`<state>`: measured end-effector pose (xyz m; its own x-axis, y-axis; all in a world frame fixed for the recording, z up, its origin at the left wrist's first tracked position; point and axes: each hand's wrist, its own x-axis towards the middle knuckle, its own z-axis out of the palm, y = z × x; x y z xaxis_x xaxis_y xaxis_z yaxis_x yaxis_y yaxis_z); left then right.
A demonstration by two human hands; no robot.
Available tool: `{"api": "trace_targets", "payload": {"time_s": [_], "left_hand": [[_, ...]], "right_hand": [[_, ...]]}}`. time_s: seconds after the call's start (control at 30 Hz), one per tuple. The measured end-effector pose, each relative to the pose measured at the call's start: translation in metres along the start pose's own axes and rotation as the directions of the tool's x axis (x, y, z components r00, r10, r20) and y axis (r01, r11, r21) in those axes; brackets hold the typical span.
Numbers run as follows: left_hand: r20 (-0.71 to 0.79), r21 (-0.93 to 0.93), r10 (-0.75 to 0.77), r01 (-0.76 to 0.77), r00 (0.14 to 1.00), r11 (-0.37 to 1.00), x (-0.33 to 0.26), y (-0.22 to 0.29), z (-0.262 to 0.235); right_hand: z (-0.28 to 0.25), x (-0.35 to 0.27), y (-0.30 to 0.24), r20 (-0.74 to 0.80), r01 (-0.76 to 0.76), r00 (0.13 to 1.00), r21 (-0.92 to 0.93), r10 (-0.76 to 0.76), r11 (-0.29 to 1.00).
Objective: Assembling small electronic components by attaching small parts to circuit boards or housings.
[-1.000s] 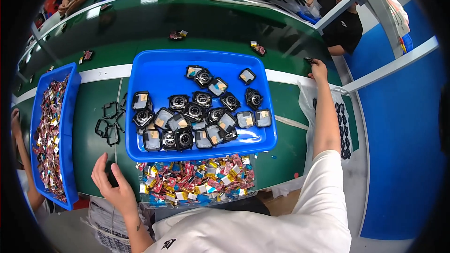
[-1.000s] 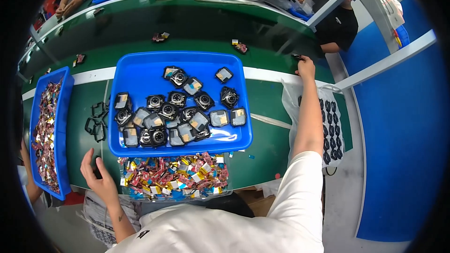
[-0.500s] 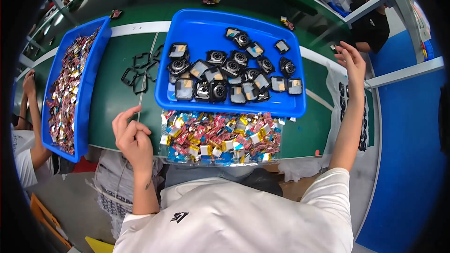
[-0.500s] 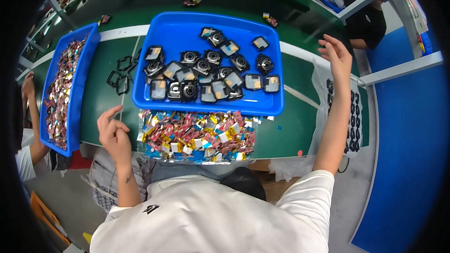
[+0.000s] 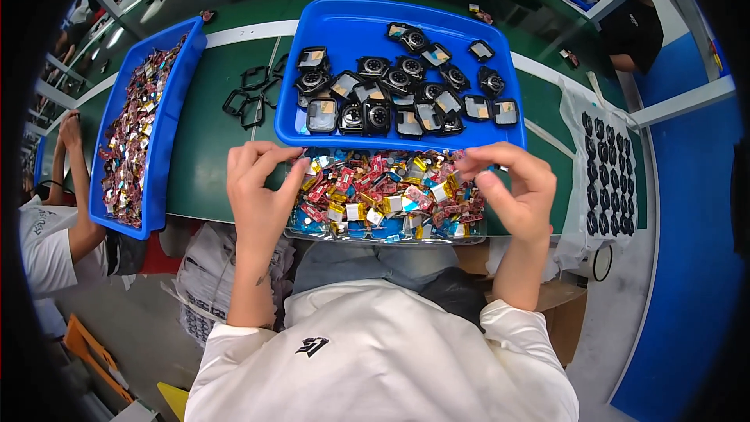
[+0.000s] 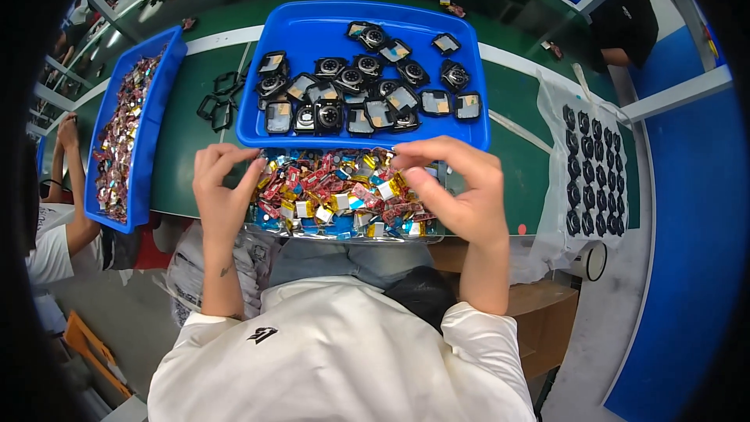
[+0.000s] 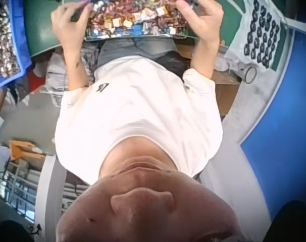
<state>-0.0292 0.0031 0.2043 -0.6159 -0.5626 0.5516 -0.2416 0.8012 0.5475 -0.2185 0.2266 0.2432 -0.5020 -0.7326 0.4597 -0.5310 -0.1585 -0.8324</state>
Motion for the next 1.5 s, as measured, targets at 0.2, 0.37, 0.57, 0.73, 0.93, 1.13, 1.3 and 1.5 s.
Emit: {"api": "trace_targets", "payload": {"time_s": [0.2,0.37,0.57,0.73,0.93,1.13,1.3,1.5], "left_hand": [[0.071,-0.221,-0.022,0.037,0.997,0.975,0.005,0.011,-0.019],[0.186,-0.541,-0.055,0.149,0.981,0.828,0.001,0.040,-0.027],[0.325,-0.780,0.085,0.216,0.942,0.588,0.001,0.048,-0.018],[0.327,-0.787,0.013,0.265,0.945,0.557,-0.009,0.051,-0.014],[0.200,-0.767,-0.012,0.165,0.980,0.620,-0.010,0.054,-0.011],[0.067,-0.721,0.090,-0.014,0.994,0.693,-0.013,0.057,-0.008],[0.107,-0.712,0.036,0.051,0.994,0.700,-0.012,0.060,-0.004],[0.244,-0.697,-0.060,0.218,0.968,0.683,-0.017,0.057,-0.008]], "right_hand": [[0.031,0.002,-0.011,0.086,0.218,0.974,-0.086,-0.211,0.972],[0.059,0.018,-0.034,0.089,0.303,0.952,-0.142,-0.293,0.942],[0.065,0.013,-0.029,0.064,0.224,0.973,-0.029,-0.222,0.974],[0.061,0.004,-0.031,0.033,-0.092,0.996,0.206,0.087,0.974],[0.064,0.002,-0.027,0.080,-0.074,0.995,0.249,0.056,0.966],[0.070,-0.002,-0.023,0.060,-0.162,0.987,0.377,0.151,0.912],[0.065,0.001,-0.025,0.155,-0.147,0.983,0.314,0.102,0.938],[0.055,0.006,-0.028,0.257,-0.359,0.927,0.400,0.272,0.843]]}}
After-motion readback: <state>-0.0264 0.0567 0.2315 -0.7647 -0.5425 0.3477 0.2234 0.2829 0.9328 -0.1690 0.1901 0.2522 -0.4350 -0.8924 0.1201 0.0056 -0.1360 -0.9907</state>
